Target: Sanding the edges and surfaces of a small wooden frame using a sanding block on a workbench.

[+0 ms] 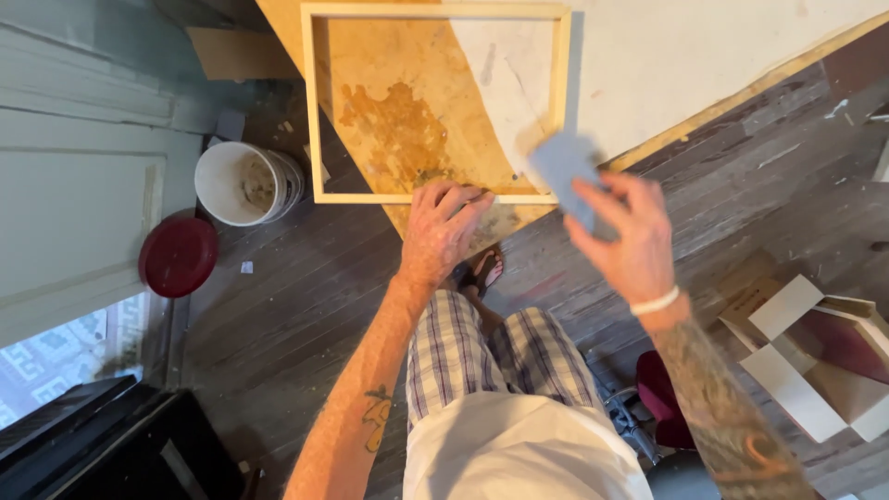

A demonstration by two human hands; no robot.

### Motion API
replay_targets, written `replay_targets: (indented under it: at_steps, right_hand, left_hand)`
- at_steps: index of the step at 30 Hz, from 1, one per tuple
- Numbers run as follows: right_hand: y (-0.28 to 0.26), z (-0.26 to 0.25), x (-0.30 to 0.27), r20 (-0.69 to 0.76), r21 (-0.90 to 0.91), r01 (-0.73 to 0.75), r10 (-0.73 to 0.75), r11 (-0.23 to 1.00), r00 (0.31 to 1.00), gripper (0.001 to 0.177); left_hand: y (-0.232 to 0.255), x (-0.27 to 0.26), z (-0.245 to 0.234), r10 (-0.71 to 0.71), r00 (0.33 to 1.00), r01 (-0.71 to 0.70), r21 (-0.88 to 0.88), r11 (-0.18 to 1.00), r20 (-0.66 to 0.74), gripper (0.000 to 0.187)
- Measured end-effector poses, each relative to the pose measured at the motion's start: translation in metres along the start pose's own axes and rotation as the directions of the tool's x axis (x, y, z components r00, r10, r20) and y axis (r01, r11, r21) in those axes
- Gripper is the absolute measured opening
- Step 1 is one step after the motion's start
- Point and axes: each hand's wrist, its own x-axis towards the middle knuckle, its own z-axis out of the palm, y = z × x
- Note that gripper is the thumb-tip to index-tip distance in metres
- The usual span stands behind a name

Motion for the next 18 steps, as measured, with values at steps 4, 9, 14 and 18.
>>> replay_targets:
  at_steps: [4,9,14,18]
  right_hand:
    - [-0.015,0.025,0.014,-0.086,0.020,0.002,0.000,1.000,0.996,0.044]
    - [-0.001,-0.002,-0.011,0.034,0.001,-0.006,0.006,1.000,0.999,0.043]
    - [-0.023,0.022,0.010,-0.031,0.035,0.007,-0.006,0.999,0.999,0.043]
    - [-0.005,-0.003,-0.010,0.052,0.002,0.011,-0.012,1.000,0.999,0.043]
  left_hand:
    - [-0.003,-0.006,0.003,0.000,1.000,0.001,-0.021,1.000,0.024,0.022]
    - [0.001,-0.003,0.000,-0.001,1.000,0.001,0.006,1.000,0.008,0.018]
    - [0.000,-0.002,0.000,0.011,1.000,-0.011,-0.003,1.000,0.004,0.019]
    - [-0.002,-0.002,0.002,0.010,1.000,-0.010,0.021,1.000,0.000,0.018]
